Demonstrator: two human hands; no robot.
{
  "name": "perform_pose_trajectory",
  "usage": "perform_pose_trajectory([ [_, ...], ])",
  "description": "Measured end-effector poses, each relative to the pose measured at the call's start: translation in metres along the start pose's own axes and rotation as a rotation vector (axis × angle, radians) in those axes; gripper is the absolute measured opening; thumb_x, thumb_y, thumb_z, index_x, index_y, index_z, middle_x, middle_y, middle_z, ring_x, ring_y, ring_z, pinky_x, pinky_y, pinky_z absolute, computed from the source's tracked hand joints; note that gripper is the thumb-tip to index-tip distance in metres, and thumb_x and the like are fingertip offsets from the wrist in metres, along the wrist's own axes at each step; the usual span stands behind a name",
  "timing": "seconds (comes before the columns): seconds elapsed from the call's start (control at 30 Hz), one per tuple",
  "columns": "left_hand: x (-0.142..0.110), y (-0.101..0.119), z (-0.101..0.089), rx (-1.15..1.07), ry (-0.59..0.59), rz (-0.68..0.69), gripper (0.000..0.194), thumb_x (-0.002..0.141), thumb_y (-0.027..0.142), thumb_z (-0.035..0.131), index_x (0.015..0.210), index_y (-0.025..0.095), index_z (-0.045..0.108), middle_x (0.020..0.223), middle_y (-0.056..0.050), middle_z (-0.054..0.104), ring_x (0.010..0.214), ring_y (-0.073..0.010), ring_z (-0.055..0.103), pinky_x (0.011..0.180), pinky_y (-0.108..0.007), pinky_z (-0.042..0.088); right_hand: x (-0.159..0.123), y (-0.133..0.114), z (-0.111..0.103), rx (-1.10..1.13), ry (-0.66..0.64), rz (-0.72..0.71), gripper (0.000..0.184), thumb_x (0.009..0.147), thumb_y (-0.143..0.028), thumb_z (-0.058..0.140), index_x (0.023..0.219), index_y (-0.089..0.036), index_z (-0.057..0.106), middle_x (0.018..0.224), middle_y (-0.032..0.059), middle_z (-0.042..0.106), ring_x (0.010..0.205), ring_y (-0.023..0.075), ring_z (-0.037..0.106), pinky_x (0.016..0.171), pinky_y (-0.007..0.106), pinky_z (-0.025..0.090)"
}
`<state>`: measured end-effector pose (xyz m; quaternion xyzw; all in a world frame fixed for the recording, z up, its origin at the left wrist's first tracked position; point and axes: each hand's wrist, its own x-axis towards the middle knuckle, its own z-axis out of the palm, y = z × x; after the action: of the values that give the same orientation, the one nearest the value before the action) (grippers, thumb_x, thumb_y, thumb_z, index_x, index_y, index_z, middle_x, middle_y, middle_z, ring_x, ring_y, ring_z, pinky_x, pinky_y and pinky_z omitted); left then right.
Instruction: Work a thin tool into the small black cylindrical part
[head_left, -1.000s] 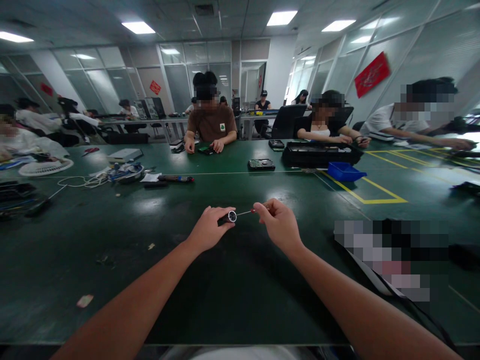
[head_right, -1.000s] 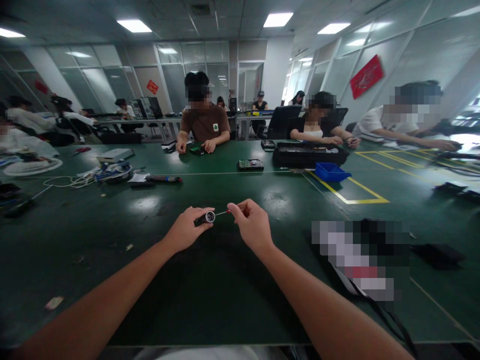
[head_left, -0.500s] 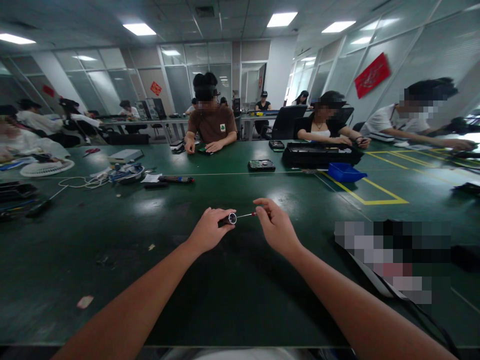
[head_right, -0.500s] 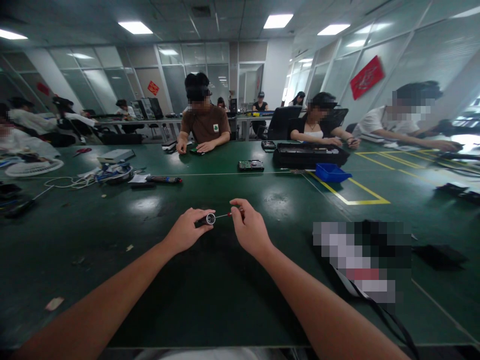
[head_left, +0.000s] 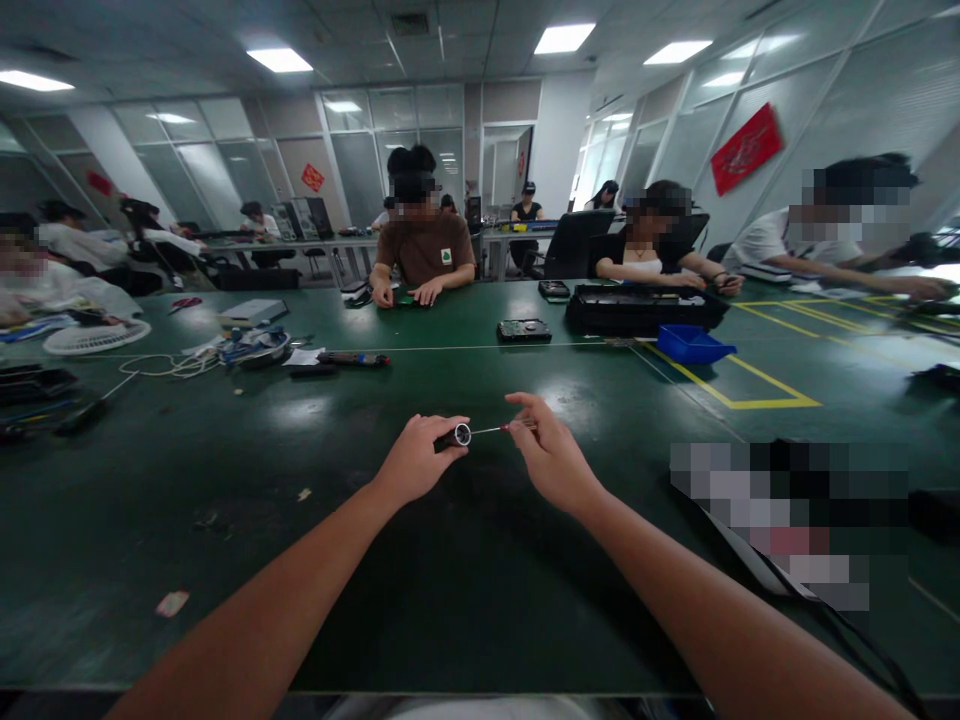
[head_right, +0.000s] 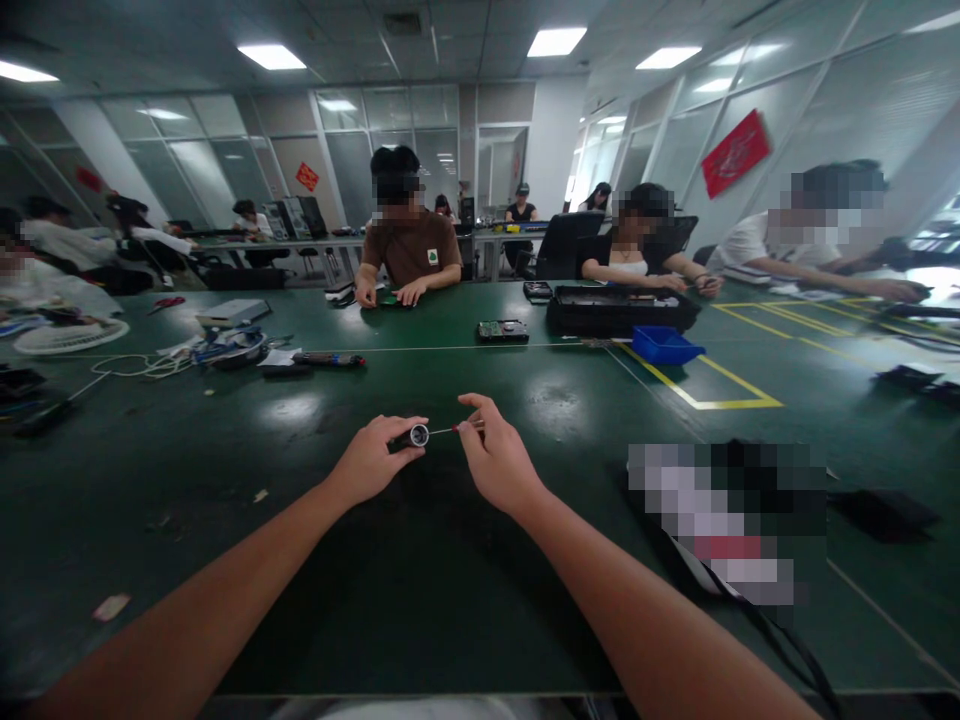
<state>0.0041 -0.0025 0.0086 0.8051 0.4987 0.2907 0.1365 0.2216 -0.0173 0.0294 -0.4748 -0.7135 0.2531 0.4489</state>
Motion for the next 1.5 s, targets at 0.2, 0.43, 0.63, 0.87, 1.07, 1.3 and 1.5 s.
perform_pose_trajectory([
  [0.2,0.0,0.002,-0.002,0.003,-0.007,0.006,0.038,0.085,0.028,0.067,0.123,0.028,0.063,0.108,-0.002,0.069,0.098,-0.0221,0.058,0.097,-0.042,0.04,-0.001,0.0,0.0,0.03,-0.002,0.074,0.033,0.097,-0.04,0.038,0.117,-0.026,0.059,0.075,0.0002,0.062,0.058,0.0161,0.055,0.055,0.029,0.04],
  [0.43,0.0,0.003,0.0,0.018,0.038,-0.012,0.041,0.086,0.03,0.067,0.126,0.029,0.061,0.11,-0.002,0.068,0.1,-0.0229,0.058,0.103,-0.046,0.037,-0.001,0.001,0.006,0.242,0.125,0.069,0.016,0.088,-0.032,0.054,0.1,-0.022,0.055,0.082,0.002,0.062,0.076,0.0184,0.06,0.073,0.034,0.049],
  [0.63,0.001,0.004,-0.001,-0.009,0.08,0.072,0.042,0.087,0.026,0.065,0.128,0.03,0.059,0.121,-0.002,0.065,0.11,-0.0221,0.055,0.102,-0.043,0.038,0.013,0.016,0.008,0.824,0.171,0.409,0.021,0.085,-0.041,0.059,0.082,-0.02,0.058,0.074,0.0035,0.061,0.065,0.0171,0.06,0.076,0.041,0.056],
  [0.87,0.004,-0.002,0.003,0.039,0.013,0.03,0.041,0.086,0.028,0.067,0.126,0.03,0.06,0.111,-0.002,0.068,0.102,-0.0223,0.058,0.098,-0.043,0.039,0.012,0.021,0.013,0.77,0.235,0.377,0.021,0.082,-0.041,0.064,0.082,-0.02,0.059,0.074,0.0008,0.06,0.065,0.0139,0.057,0.071,0.034,0.055],
  [1.07,0.003,-0.001,0.003,0.05,0.006,0.054,0.041,0.086,0.028,0.067,0.126,0.03,0.06,0.115,-0.002,0.068,0.107,-0.0223,0.058,0.103,-0.047,0.035,0.009,0.021,0.016,0.57,0.196,0.224,0.024,0.088,-0.044,0.057,0.09,-0.02,0.06,0.078,0.001,0.063,0.068,0.015,0.059,0.07,0.033,0.05],
  [1.3,0.002,0.0,0.002,0.098,-0.031,0.057,0.041,0.085,0.029,0.067,0.125,0.033,0.061,0.117,-0.002,0.067,0.114,-0.0241,0.056,0.112,-0.058,0.023,0.003,0.007,0.008,0.234,0.135,0.06,0.021,0.094,-0.039,0.047,0.092,-0.021,0.057,0.076,0.002,0.064,0.071,0.0169,0.061,0.069,0.031,0.047],
  [1.5,0.002,0.0,0.002,0.103,-0.049,0.055,0.041,0.086,0.028,0.067,0.126,0.035,0.061,0.118,-0.002,0.066,0.116,-0.0241,0.055,0.114,-0.06,0.018,-0.002,0.001,0.006,-0.02,0.15,-0.007,0.018,0.096,-0.035,0.045,0.091,-0.022,0.056,0.072,0.0004,0.062,0.066,0.0163,0.059,0.063,0.03,0.041],
])
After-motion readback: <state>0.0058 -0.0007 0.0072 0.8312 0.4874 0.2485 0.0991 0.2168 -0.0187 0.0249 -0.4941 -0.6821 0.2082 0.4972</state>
